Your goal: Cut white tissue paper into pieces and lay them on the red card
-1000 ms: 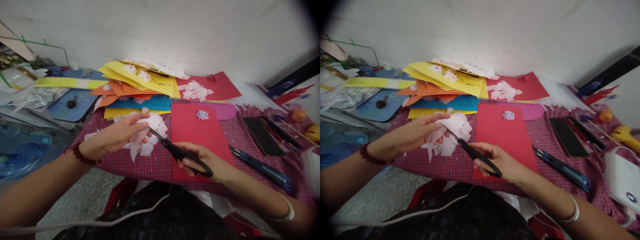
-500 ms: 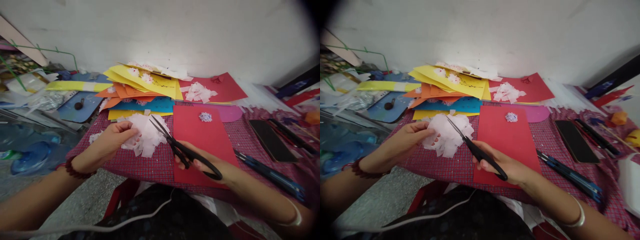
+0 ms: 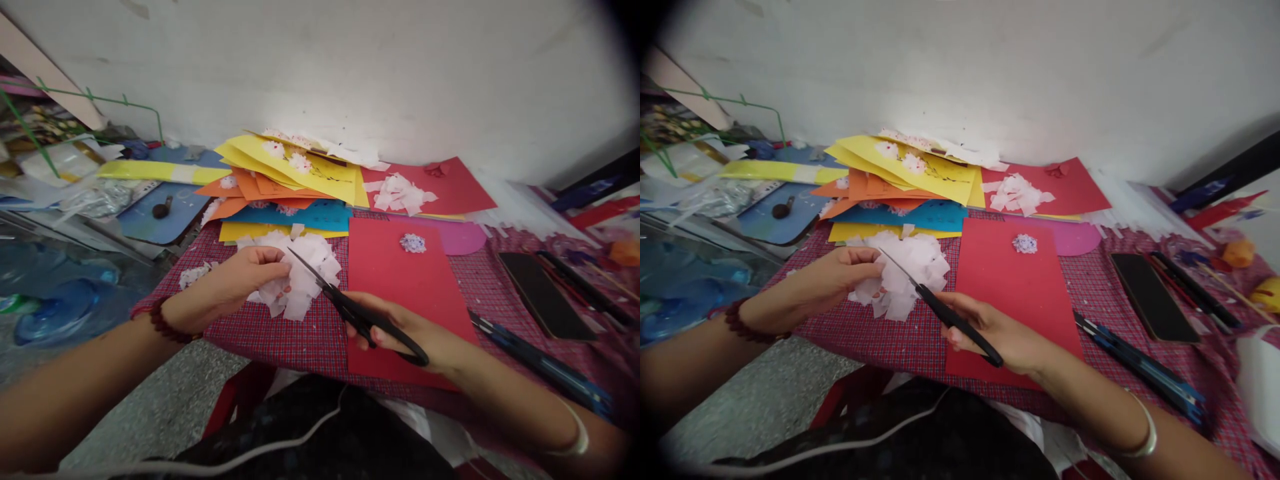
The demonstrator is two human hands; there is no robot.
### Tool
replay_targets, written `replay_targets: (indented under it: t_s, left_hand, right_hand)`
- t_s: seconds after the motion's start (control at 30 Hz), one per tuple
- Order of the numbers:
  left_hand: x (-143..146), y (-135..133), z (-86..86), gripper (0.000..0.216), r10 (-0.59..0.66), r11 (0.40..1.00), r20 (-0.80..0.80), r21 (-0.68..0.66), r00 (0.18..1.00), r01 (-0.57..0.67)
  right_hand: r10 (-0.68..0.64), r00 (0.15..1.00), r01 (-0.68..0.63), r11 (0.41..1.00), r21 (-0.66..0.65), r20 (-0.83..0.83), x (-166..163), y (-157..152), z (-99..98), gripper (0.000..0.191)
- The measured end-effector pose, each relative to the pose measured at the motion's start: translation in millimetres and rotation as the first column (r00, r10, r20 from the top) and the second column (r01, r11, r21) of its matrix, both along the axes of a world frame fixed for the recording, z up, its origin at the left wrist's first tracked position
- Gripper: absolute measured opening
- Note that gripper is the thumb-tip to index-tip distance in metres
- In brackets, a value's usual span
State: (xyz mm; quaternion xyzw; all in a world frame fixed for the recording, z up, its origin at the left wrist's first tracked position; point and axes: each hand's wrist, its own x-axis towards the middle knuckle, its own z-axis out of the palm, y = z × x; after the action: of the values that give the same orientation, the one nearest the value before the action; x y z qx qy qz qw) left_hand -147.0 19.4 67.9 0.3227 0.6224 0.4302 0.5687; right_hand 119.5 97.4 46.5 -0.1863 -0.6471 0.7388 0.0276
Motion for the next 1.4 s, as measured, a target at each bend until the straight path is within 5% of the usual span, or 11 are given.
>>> replay_targets:
  t_s: [0.17, 0.37, 0.57, 0.77, 1.1, 1.4]
  left_hand:
    - [-2, 4, 5.9, 0.012, 0.002, 1.0, -0.053, 0.012, 0.999, -0.002]
    - [-10, 6, 26.8, 0.009, 0.108, 0.979, -0.513, 0.204, 0.852, -0.001]
    - [-12, 6, 18.8, 0.013, 0.109, 0.987, -0.221, 0.14, 0.969, -0.079]
    - [-3, 8, 19.1, 0.011, 0.048, 0.998, -0.033, 0.04, 0.998, -0.046]
    - [-4, 9, 14.3, 0.013, 0.009, 1.0, 0.024, 0.021, 1.0, -0.01]
    - [-10, 9, 11.1, 0.019, -0.006, 0.999, 0.054, 0.036, 0.999, 0.004]
  right_hand:
    - [-0.146, 0.989, 0.145, 0.987, 0.063, 0.024, 0, 7, -0.5, 0.081]
    - [-0.209, 0.977, 0.196, 0.956, 0.221, 0.037, 9, 18, 21.4, 0.078]
    - [-0.074, 0.993, 0.06, 0.987, 0.151, 0.087, 9, 10, 17.3, 0.071]
    - [-0.054, 0.998, 0.053, 0.995, 0.088, 0.016, 0, 7, 14.0, 0.076]
    - [-0.077, 0.996, 0.078, 0.997, -0.015, 0.04, -12, 5, 10.4, 0.083]
    - [-0.117, 0.992, 0.118, 0.993, -0.004, 0.048, -13, 6, 4.8, 0.07]
